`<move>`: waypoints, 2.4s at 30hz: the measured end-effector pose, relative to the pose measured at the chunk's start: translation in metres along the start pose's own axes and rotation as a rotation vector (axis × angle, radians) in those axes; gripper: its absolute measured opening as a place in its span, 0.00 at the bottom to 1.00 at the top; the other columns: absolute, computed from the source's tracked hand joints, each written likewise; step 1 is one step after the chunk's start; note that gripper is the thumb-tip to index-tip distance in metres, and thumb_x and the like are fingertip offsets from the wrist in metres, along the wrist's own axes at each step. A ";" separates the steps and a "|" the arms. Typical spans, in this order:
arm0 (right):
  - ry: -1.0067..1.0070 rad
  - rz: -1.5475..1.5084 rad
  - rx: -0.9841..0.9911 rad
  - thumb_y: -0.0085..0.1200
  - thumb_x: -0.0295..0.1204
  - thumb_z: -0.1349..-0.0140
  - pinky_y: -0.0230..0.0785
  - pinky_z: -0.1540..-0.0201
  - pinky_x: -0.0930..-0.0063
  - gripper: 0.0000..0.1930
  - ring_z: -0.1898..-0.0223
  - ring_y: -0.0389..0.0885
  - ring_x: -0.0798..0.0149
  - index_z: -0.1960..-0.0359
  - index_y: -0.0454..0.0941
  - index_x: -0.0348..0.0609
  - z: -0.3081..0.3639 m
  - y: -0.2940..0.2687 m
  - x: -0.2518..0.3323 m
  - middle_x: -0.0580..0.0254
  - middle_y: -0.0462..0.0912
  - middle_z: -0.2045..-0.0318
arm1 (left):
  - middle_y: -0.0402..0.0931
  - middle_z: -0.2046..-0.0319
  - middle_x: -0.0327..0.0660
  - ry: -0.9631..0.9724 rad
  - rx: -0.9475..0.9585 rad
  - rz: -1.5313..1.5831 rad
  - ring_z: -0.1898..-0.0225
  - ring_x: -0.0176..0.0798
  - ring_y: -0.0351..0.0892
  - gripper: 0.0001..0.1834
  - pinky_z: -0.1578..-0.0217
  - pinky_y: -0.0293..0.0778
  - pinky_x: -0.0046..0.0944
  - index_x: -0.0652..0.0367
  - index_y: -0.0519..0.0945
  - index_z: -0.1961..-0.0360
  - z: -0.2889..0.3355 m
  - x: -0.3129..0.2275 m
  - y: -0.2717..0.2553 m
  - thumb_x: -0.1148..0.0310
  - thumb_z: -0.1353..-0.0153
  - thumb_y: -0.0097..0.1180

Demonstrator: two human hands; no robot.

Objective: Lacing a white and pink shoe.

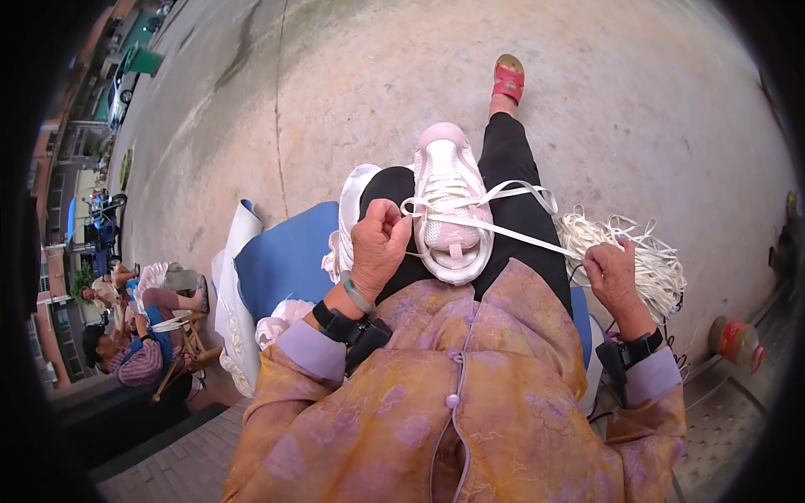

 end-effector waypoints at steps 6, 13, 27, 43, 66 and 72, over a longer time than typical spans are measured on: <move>-0.125 -0.006 -0.042 0.53 0.23 0.59 0.57 0.52 0.59 0.12 0.63 0.72 0.56 0.69 0.71 0.44 -0.043 0.001 0.039 0.59 0.73 0.69 | 0.73 0.82 0.40 -0.101 -0.016 0.072 0.83 0.31 0.71 0.14 0.78 0.69 0.31 0.67 0.75 0.60 -0.015 0.011 0.004 0.73 0.49 0.58; -0.303 -0.178 -0.133 0.55 0.24 0.59 0.58 0.55 0.64 0.16 0.62 0.72 0.57 0.64 0.73 0.44 -0.079 0.009 0.094 0.61 0.75 0.67 | 0.74 0.80 0.33 -0.376 0.091 0.557 0.81 0.24 0.69 0.07 0.80 0.65 0.25 0.65 0.79 0.70 -0.021 0.007 0.005 0.71 0.42 0.53; -0.317 -0.328 -0.050 0.55 0.26 0.53 0.58 0.63 0.66 0.09 0.71 0.73 0.59 0.68 0.75 0.45 -0.086 0.031 0.107 0.62 0.75 0.75 | 0.73 0.78 0.33 -0.412 0.541 0.588 0.82 0.22 0.65 0.04 0.84 0.55 0.20 0.56 0.73 0.72 -0.027 0.001 -0.010 0.70 0.42 0.54; -0.107 -0.657 0.123 0.54 0.27 0.48 0.63 0.77 0.71 0.06 0.81 0.72 0.59 0.77 0.74 0.38 -0.078 0.007 0.098 0.57 0.72 0.84 | 0.66 0.76 0.27 -0.227 0.478 0.590 0.77 0.19 0.63 0.05 0.79 0.59 0.20 0.57 0.71 0.69 -0.027 0.009 0.000 0.70 0.41 0.54; -0.241 -0.277 -0.089 0.61 0.36 0.56 0.70 0.70 0.65 0.30 0.67 0.77 0.53 0.52 0.65 0.37 -0.100 0.053 0.123 0.52 0.75 0.66 | 0.75 0.59 0.40 0.433 0.045 -0.373 0.50 0.49 0.68 0.05 0.47 0.54 0.50 0.56 0.80 0.74 -0.015 -0.055 0.037 0.72 0.56 0.57; -0.219 -0.276 -0.143 0.58 0.35 0.55 0.70 0.70 0.63 0.26 0.68 0.77 0.52 0.54 0.66 0.36 -0.098 0.053 0.125 0.50 0.75 0.66 | 0.74 0.57 0.40 0.328 0.049 -0.360 0.49 0.48 0.67 0.05 0.46 0.52 0.52 0.55 0.80 0.75 -0.015 -0.048 0.045 0.71 0.57 0.58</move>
Point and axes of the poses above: each hand's wrist, its own z-axis away from the middle knuckle, its own y-axis out of the palm, x = y × z, the point moved 4 cm from there along -z, towards the middle knuckle
